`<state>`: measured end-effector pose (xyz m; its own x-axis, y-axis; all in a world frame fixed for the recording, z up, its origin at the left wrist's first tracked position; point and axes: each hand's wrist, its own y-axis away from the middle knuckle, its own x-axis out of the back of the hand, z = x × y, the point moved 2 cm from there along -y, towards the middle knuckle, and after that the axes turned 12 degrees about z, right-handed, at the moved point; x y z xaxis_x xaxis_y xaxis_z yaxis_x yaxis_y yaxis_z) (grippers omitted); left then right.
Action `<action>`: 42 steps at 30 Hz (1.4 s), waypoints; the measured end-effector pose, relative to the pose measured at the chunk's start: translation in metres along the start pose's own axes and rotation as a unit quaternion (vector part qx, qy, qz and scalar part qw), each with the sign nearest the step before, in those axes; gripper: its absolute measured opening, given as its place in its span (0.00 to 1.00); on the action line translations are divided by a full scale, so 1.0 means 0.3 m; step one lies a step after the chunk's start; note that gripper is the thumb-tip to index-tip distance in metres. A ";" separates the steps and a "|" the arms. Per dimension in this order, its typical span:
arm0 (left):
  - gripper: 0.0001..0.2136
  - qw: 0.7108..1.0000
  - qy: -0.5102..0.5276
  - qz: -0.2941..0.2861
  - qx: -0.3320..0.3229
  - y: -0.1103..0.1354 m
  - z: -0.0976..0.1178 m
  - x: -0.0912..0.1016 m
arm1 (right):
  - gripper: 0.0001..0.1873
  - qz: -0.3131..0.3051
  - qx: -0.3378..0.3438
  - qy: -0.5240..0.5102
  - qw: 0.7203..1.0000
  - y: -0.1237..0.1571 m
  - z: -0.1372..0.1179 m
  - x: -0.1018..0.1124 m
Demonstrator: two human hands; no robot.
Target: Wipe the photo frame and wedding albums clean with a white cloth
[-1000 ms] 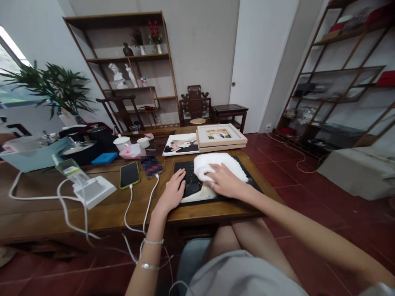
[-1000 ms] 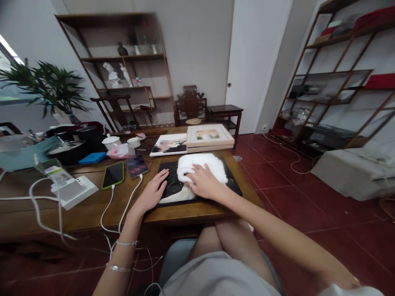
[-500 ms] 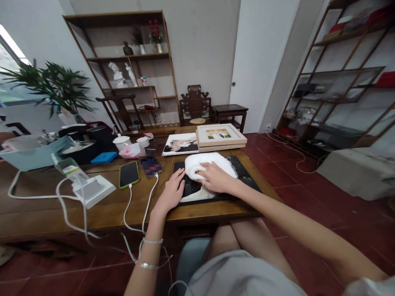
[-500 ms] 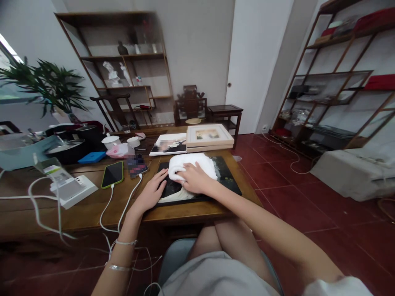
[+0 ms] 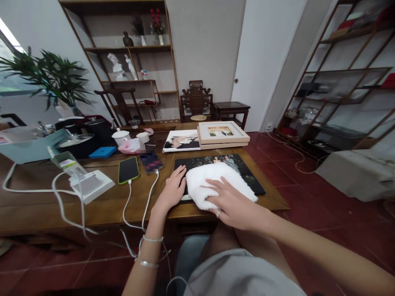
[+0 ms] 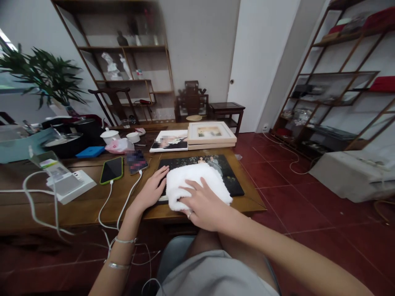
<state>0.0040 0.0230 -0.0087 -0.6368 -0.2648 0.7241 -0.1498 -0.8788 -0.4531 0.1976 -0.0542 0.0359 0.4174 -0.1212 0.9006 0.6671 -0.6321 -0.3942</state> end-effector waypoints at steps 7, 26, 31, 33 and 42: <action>0.20 1.000 0.008 0.003 0.002 0.003 -0.001 0.001 | 0.17 0.013 -0.054 0.060 0.997 -0.050 0.192 0.001; 0.23 0.990 0.093 0.106 -0.015 0.003 0.031 0.034 | 0.13 -0.022 0.120 -0.038 0.992 -0.052 0.026 -0.002; 0.20 0.995 0.048 0.080 -0.035 0.002 0.030 0.024 | 0.14 -0.006 0.009 -0.026 1.000 -0.021 0.106 0.037; 0.19 0.996 0.040 0.073 -0.044 0.001 0.027 0.020 | 0.16 0.006 -0.037 -0.006 0.999 -0.046 0.155 0.039; 0.18 0.996 0.033 0.066 -0.059 0.000 0.025 0.017 | 0.18 0.003 -0.078 -0.007 0.997 -0.371 0.266 -0.038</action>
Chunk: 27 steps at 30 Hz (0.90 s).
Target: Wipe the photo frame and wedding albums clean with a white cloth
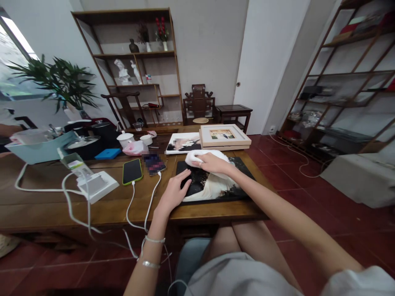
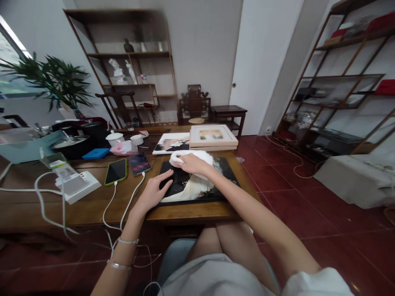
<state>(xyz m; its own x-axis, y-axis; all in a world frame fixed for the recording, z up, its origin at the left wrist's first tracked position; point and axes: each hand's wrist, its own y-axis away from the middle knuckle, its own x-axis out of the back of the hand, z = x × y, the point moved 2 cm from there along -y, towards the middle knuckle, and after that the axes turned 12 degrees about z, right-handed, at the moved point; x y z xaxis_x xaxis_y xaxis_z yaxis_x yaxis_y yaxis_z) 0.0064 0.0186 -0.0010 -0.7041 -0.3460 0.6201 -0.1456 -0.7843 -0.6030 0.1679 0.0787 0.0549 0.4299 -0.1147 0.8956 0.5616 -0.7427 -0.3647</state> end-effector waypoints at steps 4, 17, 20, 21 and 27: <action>0.17 1.000 0.011 0.008 -0.005 -0.001 0.004 0.004 | 0.15 -0.023 0.046 -0.020 0.998 -0.114 -0.067 -0.045; 0.17 1.000 0.009 -0.008 0.001 0.008 -0.004 -0.001 | 0.17 0.047 -0.034 0.051 0.997 0.155 0.125 0.012; 0.16 1.000 0.002 -0.004 0.003 0.006 0.001 0.002 | 0.19 0.056 -0.059 0.059 0.995 0.222 0.200 0.064; 0.16 1.000 0.001 -0.004 0.003 0.005 0.002 0.002 | 0.19 0.056 -0.063 0.059 0.995 0.243 0.212 0.078; 0.17 1.000 -0.014 -0.006 0.009 0.001 -0.001 -0.001 | 0.18 0.035 -0.066 0.040 0.996 0.404 0.120 0.108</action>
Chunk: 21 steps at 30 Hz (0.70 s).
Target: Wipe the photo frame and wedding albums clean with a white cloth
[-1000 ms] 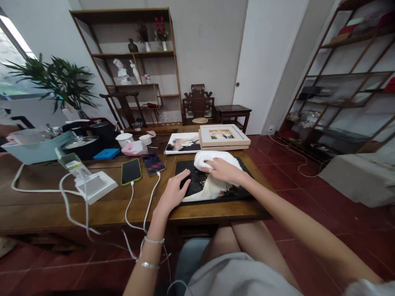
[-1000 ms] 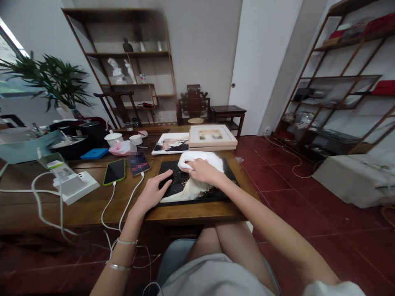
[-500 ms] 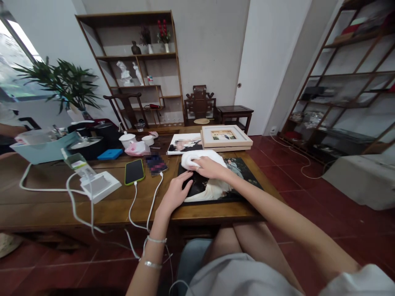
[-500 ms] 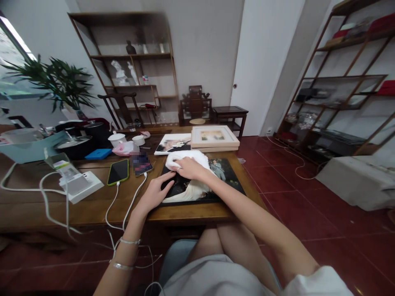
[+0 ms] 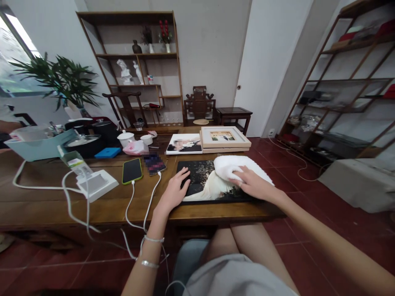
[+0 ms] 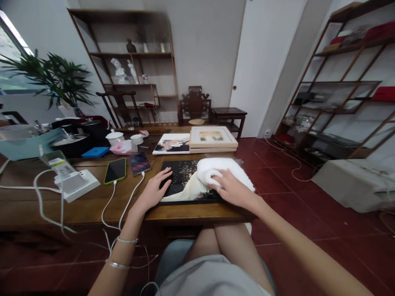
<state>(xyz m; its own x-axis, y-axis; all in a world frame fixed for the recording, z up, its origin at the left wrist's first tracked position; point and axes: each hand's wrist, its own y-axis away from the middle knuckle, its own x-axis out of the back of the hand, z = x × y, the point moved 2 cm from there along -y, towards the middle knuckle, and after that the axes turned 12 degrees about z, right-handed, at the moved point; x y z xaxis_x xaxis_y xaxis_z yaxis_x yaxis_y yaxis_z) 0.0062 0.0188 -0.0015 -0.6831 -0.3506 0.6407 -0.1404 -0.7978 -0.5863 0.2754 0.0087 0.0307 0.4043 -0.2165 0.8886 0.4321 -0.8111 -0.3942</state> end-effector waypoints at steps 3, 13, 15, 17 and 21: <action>0.18 1.000 -0.007 -0.006 0.015 0.000 -0.001 0.000 | 0.17 -0.028 0.025 -0.035 0.999 0.107 -0.090 0.031; 0.24 1.000 -0.010 -0.018 -0.001 0.005 -0.002 -0.001 | 0.18 -0.014 0.014 -0.027 0.999 0.067 -0.011 0.020; 0.23 1.000 -0.005 -0.019 -0.006 0.005 -0.010 -0.001 | 0.18 -0.002 0.017 -0.020 1.000 -0.005 0.037 0.004; 0.22 1.000 0.000 -0.023 -0.003 0.003 -0.017 0.001 | 0.18 0.007 0.014 -0.020 1.000 -0.075 0.072 -0.006; 0.23 0.999 0.020 -0.045 0.016 0.001 -0.026 0.005 | 0.18 0.015 0.015 -0.028 0.999 -0.162 0.105 -0.013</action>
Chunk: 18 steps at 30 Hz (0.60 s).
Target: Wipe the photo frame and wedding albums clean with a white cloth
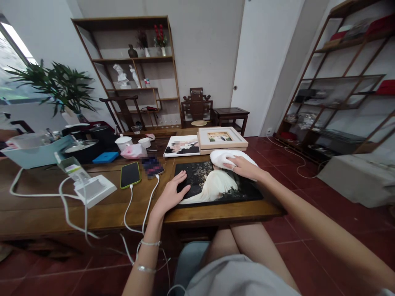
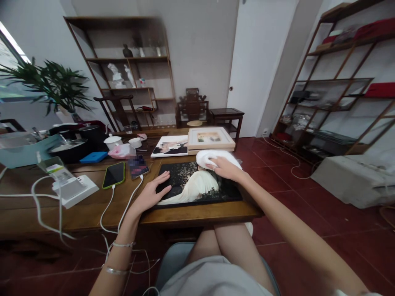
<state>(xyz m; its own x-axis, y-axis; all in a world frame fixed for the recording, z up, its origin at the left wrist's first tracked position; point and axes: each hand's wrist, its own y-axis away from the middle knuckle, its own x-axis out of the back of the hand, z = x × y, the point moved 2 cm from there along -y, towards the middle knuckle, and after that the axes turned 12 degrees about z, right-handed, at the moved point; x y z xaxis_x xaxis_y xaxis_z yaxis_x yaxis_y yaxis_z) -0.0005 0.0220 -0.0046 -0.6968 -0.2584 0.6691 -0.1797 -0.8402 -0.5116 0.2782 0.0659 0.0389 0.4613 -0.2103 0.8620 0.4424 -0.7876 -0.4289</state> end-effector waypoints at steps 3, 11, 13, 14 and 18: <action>0.22 1.000 0.004 0.006 0.009 -0.001 0.003 -0.002 | 0.18 -0.001 -0.005 0.001 1.000 0.012 0.008 0.001; 0.21 0.999 -0.002 0.030 0.023 -0.002 0.027 -0.008 | 0.19 -0.050 -0.032 0.000 0.998 0.308 -0.098 0.073; 0.21 0.999 -0.002 0.034 0.020 -0.002 0.029 -0.008 | 0.16 -0.067 -0.026 -0.010 0.997 0.383 -0.156 0.100; 0.21 0.999 -0.003 0.035 0.017 -0.002 0.029 -0.008 | 0.15 -0.076 -0.023 -0.015 0.997 0.411 -0.182 0.111; 0.20 0.999 -0.014 0.033 0.005 0.000 0.029 -0.007 | 0.13 -0.090 -0.010 -0.026 0.996 0.449 -0.231 0.126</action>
<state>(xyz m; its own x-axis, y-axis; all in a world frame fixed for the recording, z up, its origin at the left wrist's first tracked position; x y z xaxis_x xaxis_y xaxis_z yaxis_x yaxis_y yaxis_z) 0.0070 0.0185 -0.0014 -0.6865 -0.3273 0.6492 -0.1261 -0.8258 -0.5497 0.3021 -0.0882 0.0324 0.4155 -0.0344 0.9089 0.5060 -0.8216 -0.2625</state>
